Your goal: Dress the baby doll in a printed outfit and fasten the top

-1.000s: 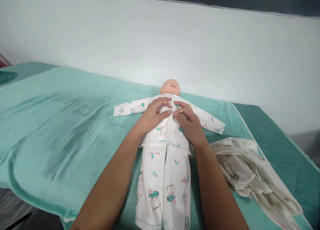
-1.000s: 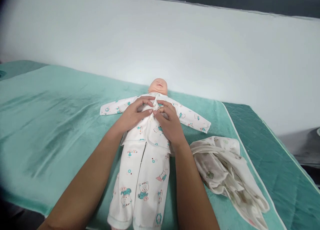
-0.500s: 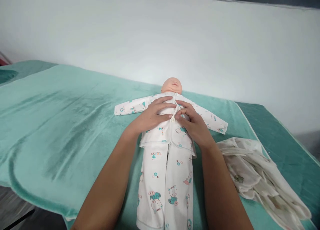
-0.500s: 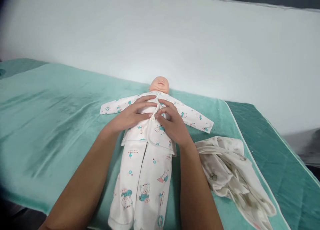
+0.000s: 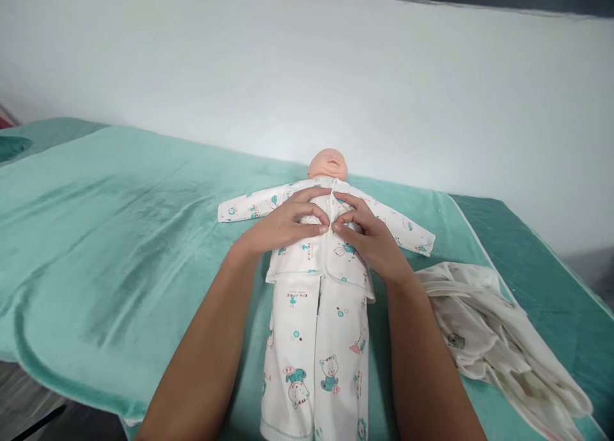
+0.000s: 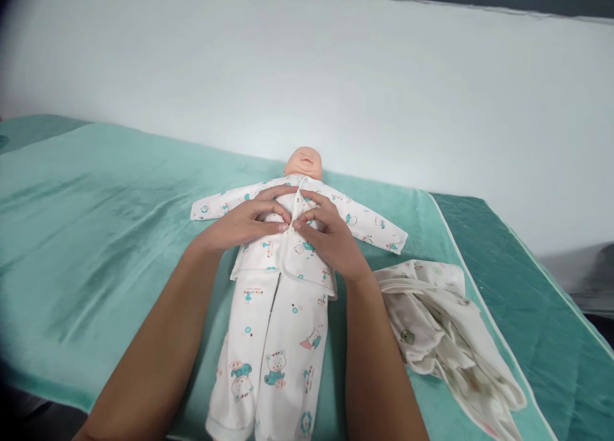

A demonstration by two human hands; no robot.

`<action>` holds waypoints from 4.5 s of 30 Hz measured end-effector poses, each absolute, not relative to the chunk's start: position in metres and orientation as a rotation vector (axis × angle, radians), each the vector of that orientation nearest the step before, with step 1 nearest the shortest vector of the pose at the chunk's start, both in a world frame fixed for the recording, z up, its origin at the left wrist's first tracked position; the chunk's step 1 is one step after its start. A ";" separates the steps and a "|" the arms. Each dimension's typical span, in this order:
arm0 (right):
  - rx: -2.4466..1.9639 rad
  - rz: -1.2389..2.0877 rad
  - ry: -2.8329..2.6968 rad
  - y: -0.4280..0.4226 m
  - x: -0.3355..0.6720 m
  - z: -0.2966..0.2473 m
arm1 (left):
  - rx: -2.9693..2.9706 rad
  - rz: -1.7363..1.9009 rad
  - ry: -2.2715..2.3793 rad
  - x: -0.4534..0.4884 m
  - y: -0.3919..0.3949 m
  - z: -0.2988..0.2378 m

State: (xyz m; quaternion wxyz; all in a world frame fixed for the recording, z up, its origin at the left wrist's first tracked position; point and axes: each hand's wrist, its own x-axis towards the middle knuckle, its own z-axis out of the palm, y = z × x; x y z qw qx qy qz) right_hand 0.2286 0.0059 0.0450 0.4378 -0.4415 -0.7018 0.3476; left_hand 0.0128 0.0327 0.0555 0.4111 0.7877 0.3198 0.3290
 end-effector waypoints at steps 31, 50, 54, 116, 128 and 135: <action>-1.042 0.865 -1.851 0.006 0.232 0.043 | 1.960 0.788 0.771 0.011 0.035 0.055; -1.026 0.880 -1.862 0.007 0.233 0.042 | 1.991 0.786 0.874 0.013 0.029 0.062; -1.034 0.876 -1.872 0.007 0.233 0.043 | 1.979 0.795 0.850 0.013 0.030 0.060; -1.034 0.862 -1.897 0.005 0.232 0.045 | 1.907 0.800 0.739 0.010 0.032 0.057; -1.100 0.772 -1.818 0.005 0.221 0.042 | 2.081 0.734 0.897 0.018 0.030 0.058; -1.217 0.690 -1.741 0.000 0.210 0.046 | 2.105 0.800 0.893 0.019 0.028 0.056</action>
